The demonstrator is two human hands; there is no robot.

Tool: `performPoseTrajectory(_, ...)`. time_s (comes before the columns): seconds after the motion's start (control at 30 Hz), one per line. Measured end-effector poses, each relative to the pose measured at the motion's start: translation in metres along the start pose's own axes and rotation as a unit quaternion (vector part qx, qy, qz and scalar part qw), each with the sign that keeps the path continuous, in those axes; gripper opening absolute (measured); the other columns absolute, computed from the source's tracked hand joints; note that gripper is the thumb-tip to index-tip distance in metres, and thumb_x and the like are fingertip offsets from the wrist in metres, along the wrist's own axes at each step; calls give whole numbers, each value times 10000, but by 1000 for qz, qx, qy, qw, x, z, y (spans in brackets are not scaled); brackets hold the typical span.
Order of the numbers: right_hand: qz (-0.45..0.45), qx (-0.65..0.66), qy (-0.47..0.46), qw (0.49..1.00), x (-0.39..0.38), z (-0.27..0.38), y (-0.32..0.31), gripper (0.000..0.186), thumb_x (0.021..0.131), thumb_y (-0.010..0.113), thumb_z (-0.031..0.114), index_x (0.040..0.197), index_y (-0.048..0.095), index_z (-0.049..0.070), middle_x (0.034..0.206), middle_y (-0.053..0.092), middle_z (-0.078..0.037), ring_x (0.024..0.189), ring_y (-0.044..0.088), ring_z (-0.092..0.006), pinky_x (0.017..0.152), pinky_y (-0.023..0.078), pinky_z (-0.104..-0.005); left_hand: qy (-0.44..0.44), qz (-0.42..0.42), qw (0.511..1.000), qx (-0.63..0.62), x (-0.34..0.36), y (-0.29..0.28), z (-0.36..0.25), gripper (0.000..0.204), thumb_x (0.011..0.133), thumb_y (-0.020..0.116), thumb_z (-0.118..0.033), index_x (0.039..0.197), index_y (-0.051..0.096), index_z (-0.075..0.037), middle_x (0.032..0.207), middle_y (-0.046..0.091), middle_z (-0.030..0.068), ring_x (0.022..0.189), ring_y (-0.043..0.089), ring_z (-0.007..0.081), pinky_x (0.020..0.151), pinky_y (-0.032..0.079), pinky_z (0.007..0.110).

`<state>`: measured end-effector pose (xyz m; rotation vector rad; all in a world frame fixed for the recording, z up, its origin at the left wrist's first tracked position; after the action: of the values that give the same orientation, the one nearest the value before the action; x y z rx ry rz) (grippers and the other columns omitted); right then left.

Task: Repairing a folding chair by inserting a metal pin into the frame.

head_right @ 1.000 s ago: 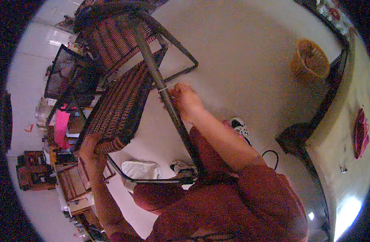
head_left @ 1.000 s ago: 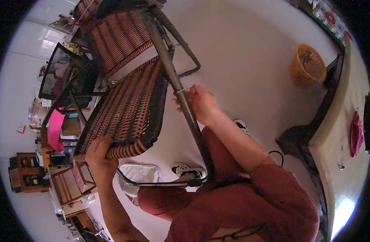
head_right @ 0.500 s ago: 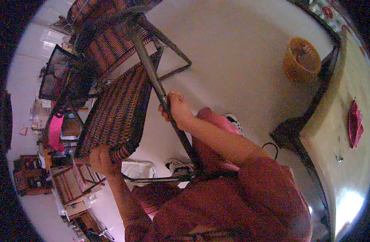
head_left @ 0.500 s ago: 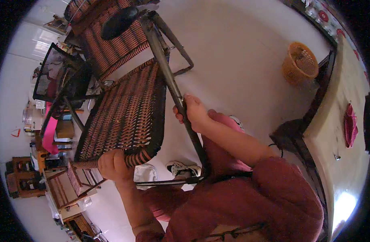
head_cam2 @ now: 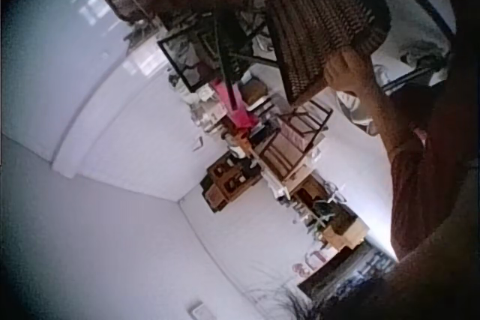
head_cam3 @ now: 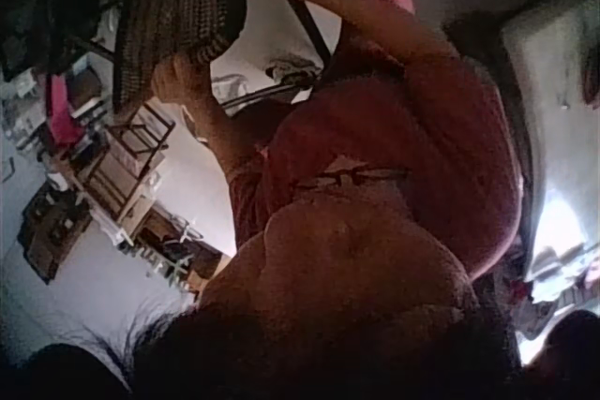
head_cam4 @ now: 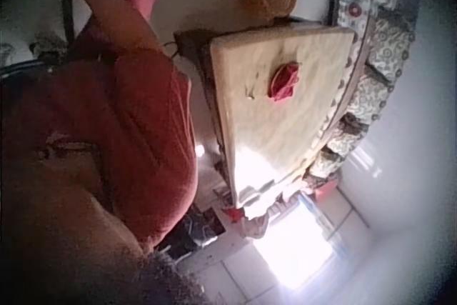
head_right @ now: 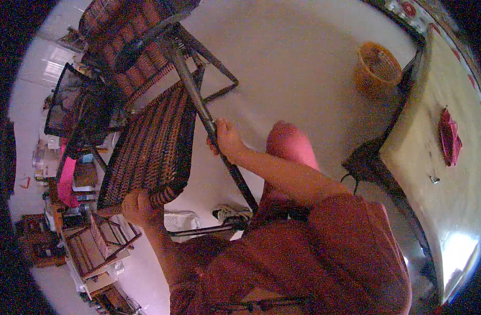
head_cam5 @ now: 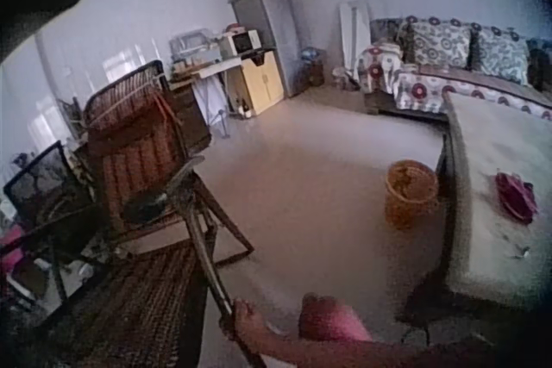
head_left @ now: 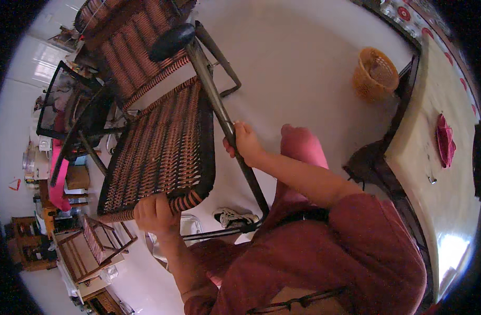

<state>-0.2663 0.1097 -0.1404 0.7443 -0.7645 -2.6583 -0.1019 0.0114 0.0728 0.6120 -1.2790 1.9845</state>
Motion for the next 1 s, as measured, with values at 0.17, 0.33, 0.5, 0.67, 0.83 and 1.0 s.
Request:
performPoseTrajectory(0.17,24,-7,-43,999,0,5,1,294,937,285,319,804,412,90,563,515,-82,406,453,-148,383,394,-295,-4,2,1000,-3,-9,-1,-2,341,819,528,-382,658,497,-83,642,474,45,567,498,247,509,387,358)
performPoseTrajectory(0.33,12,13,-32,999,8,-2,-5,304,934,298,324,830,428,70,570,527,-90,434,481,-163,416,415,-302,-33,38,999,-1,-16,5,2,270,710,656,-339,733,535,-98,735,563,87,656,547,304,551,420,411)
performPoseTrajectory(0.5,-39,-163,-123,978,24,26,-26,305,934,314,315,869,434,41,628,555,-105,520,540,-186,529,485,-314,-39,50,998,-5,-16,7,3,304,676,688,-362,747,542,-105,717,554,81,649,537,309,552,408,419)
performPoseTrajectory(0.67,-17,26,-155,987,22,62,-38,253,945,330,274,877,415,46,782,566,-95,711,567,-166,650,499,-319,-8,22,1000,-6,-10,4,-4,245,719,635,-299,686,532,-79,652,521,62,574,515,274,525,396,377)
performPoseTrajectory(0.83,-6,-3,-219,976,23,82,-29,244,956,338,267,861,423,59,799,557,-73,757,563,-153,684,488,-300,-16,10,1000,-5,-7,4,-4,252,693,669,-288,699,540,-72,642,515,65,580,516,278,527,400,376)
performPoseTrajectory(1.0,7,6,-258,966,23,84,-27,256,958,346,282,871,439,59,819,555,-61,780,564,-144,708,479,-289,-6,5,1000,-16,-5,4,-6,241,701,672,-268,703,535,-69,639,511,68,581,516,279,520,398,373)
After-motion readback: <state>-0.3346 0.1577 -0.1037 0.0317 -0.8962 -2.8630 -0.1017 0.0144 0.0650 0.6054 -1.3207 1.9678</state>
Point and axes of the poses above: each hand's wrist, its own x-axis towards the middle knuckle, its own y-axis out of the palm, z = x × y, the point moved 8 cm from there along x, towards the middle knuckle
